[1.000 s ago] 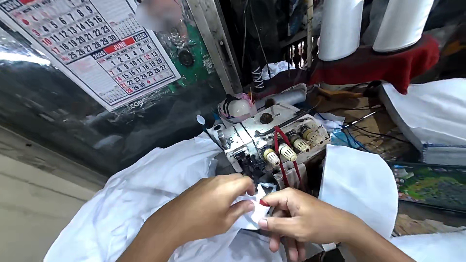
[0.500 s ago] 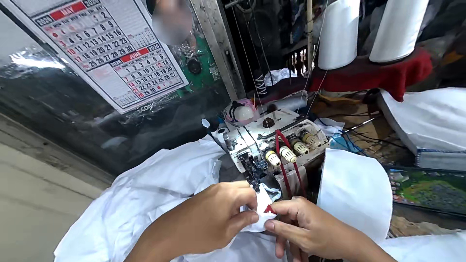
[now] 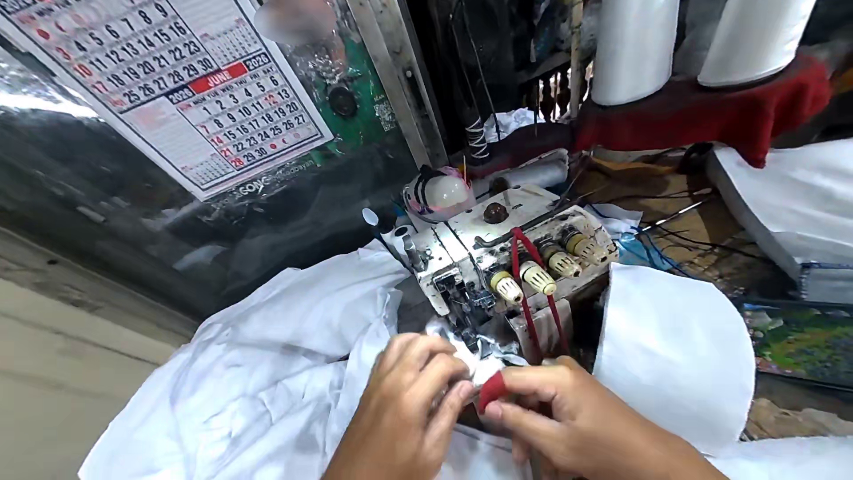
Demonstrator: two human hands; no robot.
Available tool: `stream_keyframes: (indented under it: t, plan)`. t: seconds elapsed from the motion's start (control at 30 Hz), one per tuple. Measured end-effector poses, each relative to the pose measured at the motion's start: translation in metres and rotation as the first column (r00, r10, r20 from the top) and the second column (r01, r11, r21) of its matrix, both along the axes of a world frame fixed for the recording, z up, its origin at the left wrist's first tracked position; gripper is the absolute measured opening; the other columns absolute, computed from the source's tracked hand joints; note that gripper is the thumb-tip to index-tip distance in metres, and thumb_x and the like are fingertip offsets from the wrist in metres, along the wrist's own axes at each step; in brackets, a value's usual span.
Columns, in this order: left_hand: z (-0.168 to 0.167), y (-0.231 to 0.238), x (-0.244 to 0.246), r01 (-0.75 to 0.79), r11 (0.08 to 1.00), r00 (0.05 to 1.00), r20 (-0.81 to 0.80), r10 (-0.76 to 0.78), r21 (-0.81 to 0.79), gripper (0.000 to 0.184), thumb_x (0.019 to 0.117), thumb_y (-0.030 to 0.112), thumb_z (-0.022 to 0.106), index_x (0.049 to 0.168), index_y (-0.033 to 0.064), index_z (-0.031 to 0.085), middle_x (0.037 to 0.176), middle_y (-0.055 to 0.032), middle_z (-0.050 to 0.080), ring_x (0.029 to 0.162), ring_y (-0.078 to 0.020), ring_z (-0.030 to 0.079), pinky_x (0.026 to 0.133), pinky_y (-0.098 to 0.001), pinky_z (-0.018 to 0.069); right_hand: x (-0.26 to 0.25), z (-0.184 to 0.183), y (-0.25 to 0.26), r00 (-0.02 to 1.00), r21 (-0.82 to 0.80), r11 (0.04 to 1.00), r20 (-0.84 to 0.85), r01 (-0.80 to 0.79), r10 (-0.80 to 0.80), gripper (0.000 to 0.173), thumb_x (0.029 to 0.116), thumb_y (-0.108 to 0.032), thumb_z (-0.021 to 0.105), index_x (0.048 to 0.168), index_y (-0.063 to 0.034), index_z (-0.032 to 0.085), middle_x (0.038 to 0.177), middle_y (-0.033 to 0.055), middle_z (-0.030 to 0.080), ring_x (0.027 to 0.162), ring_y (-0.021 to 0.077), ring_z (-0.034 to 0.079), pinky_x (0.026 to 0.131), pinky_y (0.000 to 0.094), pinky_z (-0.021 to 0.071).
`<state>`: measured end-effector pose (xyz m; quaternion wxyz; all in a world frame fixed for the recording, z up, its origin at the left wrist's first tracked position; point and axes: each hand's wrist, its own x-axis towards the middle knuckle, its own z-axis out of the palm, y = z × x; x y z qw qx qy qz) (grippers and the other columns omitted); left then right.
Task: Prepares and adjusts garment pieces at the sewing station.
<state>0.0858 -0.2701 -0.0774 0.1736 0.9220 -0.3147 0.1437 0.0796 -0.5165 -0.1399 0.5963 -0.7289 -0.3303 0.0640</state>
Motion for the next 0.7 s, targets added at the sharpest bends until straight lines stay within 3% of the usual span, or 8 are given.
stream_keyframes:
  t: [0.07,0.13,0.23,0.3,0.43,0.57,0.63,0.7]
  plan:
    - [-0.007,0.023,0.013,-0.042,0.999,0.998,-0.049,0.041,-0.019,0.033,0.1033,0.049,0.049,0.117,0.0313,0.074,0.126,0.0067,0.064,0.126,-0.0183,0.055,0.103,-0.0507,0.0469,-0.008,-0.007,0.007,0.989,-0.213,0.976,0.134,-0.04,0.07,0.022,0.1067,-0.03,0.054,0.107,-0.0138,0.069,0.08,-0.0004,0.073,0.066,0.0107,0.069,0.063,0.0347,0.0602]
    - [-0.001,0.041,0.014,-0.094,0.995,0.993,-0.072,0.095,0.017,0.033,0.1027,0.047,0.05,0.122,0.0327,0.073,0.119,0.0054,0.063,0.114,-0.0143,0.058,0.093,-0.0419,0.0526,-0.02,-0.007,0.01,0.984,-0.236,0.966,0.116,-0.108,0.138,0.024,0.1057,-0.027,0.056,0.122,-0.0142,0.069,0.09,0.0025,0.075,0.072,0.0147,0.072,0.069,0.0402,0.0614]
    - [0.005,0.025,-0.023,-0.105,0.991,0.994,-0.01,0.106,0.083,0.026,0.1012,0.036,0.058,0.102,0.016,0.075,0.089,-0.0037,0.067,0.075,-0.016,0.066,0.062,-0.0376,0.0577,-0.036,-0.003,0.004,0.994,-0.024,0.995,-0.039,-0.101,0.1,0.028,0.1081,-0.031,0.053,0.126,-0.0112,0.063,0.105,0.0023,0.074,0.085,0.0137,0.073,0.074,0.0366,0.0639]
    - [-0.009,-0.017,-0.051,-0.025,0.999,1.0,-0.007,0.025,0.034,0.019,0.0979,0.028,0.064,0.095,0.0127,0.075,0.084,-0.0037,0.07,0.073,-0.0161,0.068,0.06,-0.037,0.0574,-0.037,-0.001,-0.002,0.988,0.122,0.992,-0.157,0.031,-0.012,0.03,0.1079,-0.033,0.053,0.124,-0.008,0.059,0.11,0.0037,0.072,0.093,0.0161,0.073,0.078,0.0382,0.0647]
    - [-0.026,-0.072,-0.062,0.113,0.988,0.985,-0.117,-0.125,-0.107,0.038,0.095,0.029,0.07,0.132,0.0199,0.068,0.106,-0.0049,0.066,0.085,-0.0151,0.067,0.07,-0.0329,0.0598,-0.019,0.014,-0.012,0.841,0.264,0.811,-0.318,0.522,-0.437,0.028,0.0909,-0.019,0.076,0.114,-0.01,0.064,0.085,0.0091,0.07,0.065,0.0207,0.069,0.051,0.0354,0.0607]
    - [0.022,-0.003,-0.06,0.035,0.95,0.969,-0.224,-0.108,-0.309,0.012,0.0963,0.021,0.07,0.104,0.0126,0.075,0.092,0.0029,0.071,0.075,-0.0038,0.065,0.067,-0.0231,0.0573,-0.051,0.039,-0.006,0.928,0.103,0.949,-0.264,0.299,-0.264,0.03,0.0993,-0.018,0.066,0.124,-0.0088,0.053,0.1,0.0117,0.074,0.076,0.031,0.076,0.048,0.0414,0.0634]
    - [0.056,0.045,-0.069,-0.172,0.89,0.985,-0.099,0.144,-0.422,0.021,0.0978,0.01,0.067,0.118,0.0079,0.071,0.11,-0.0013,0.072,0.086,-0.0087,0.07,0.075,-0.0269,0.061,-0.059,0.027,-0.002,0.939,0.05,0.972,-0.275,0.229,-0.207,0.029,0.102,-0.019,0.061,0.128,-0.0069,0.053,0.106,0.0112,0.073,0.078,0.0297,0.075,0.05,0.0406,0.0633]
    - [0.084,0.088,-0.094,-0.375,0.841,0.908,0.028,0.417,-0.389,0.044,0.1031,0.014,0.059,0.146,0.0103,0.052,0.146,-0.004,0.057,0.116,-0.0142,0.067,0.096,-0.0338,0.0599,-0.069,0.016,-0.001,0.955,0.013,0.991,-0.268,0.134,-0.126,0.033,0.1022,-0.018,0.062,0.131,-0.0049,0.053,0.107,0.0102,0.073,0.079,0.0268,0.075,0.054,0.0406,0.0643]
